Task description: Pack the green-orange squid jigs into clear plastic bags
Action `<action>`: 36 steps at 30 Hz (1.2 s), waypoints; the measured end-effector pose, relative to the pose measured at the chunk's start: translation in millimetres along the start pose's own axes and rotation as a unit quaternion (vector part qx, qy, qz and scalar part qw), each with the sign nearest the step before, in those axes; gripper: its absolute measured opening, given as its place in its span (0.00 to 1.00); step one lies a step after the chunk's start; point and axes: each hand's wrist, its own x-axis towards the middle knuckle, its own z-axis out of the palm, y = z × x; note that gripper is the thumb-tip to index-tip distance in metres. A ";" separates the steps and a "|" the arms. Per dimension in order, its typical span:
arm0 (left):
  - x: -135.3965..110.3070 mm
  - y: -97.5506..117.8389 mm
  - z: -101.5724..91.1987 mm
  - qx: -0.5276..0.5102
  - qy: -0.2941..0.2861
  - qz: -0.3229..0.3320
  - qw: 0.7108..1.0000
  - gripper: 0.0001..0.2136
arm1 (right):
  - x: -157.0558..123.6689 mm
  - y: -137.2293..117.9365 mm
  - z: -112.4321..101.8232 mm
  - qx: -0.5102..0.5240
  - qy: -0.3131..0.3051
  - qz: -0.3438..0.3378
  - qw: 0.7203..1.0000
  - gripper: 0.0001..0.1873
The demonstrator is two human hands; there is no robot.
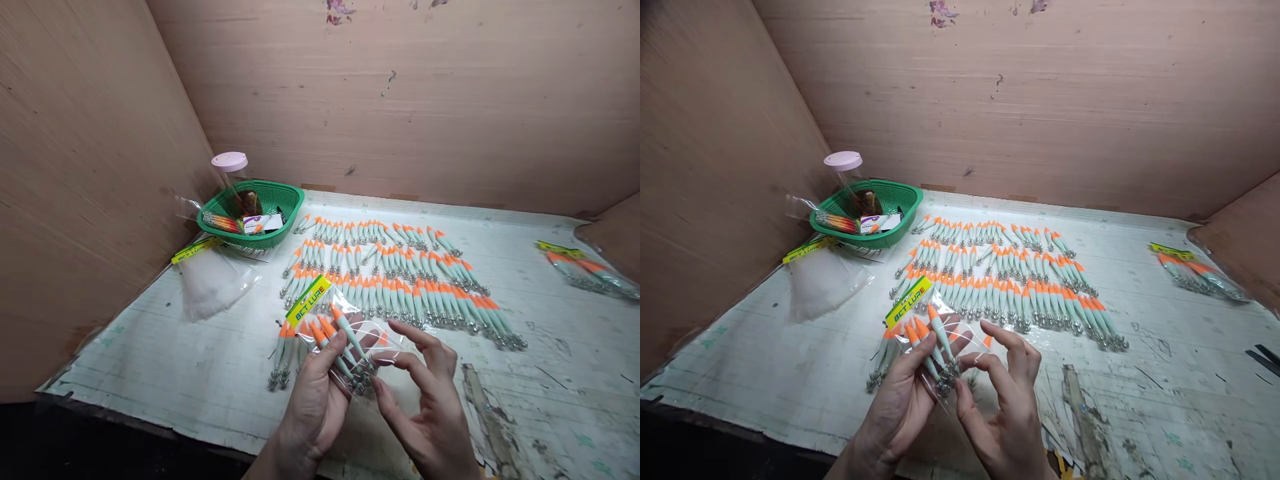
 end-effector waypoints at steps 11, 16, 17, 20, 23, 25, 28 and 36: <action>-2.7 -2.8 -0.2 -0.002 -0.015 0.004 1.000 0.24 | 0.7 3.0 -2.4 0.078 -0.022 0.074 0.994 0.05; -3.2 -3.3 0.5 -0.003 -0.019 -0.002 1.000 0.24 | -1.7 1.6 0.7 0.069 0.004 0.068 0.995 0.05; -3.4 -3.4 0.6 -0.002 -0.018 -0.003 1.000 0.24 | -2.1 0.6 1.4 0.051 0.020 0.055 0.997 0.05; -4.1 -3.1 1.3 -0.004 -0.012 -0.006 1.000 0.23 | -3.0 -1.7 2.2 0.011 0.062 0.014 0.998 0.09; -5.1 -1.4 2.2 -0.013 -0.012 -0.007 1.000 0.21 | -3.0 -1.2 1.0 0.007 0.065 -0.010 0.998 0.10; -5.8 -0.5 2.7 -0.017 -0.007 -0.015 1.000 0.19 | -2.3 0.1 -0.1 0.002 0.048 -0.019 0.999 0.09; -6.2 -1.2 2.8 -0.024 -0.004 -0.019 1.000 0.15 | -0.5 0.8 -1.9 0.001 0.030 -0.028 0.999 0.10; -0.6 16.1 -2.4 -0.047 0.068 0.036 0.996 0.10 | -1.1 10.5 -14.6 0.017 0.073 -0.009 0.997 0.14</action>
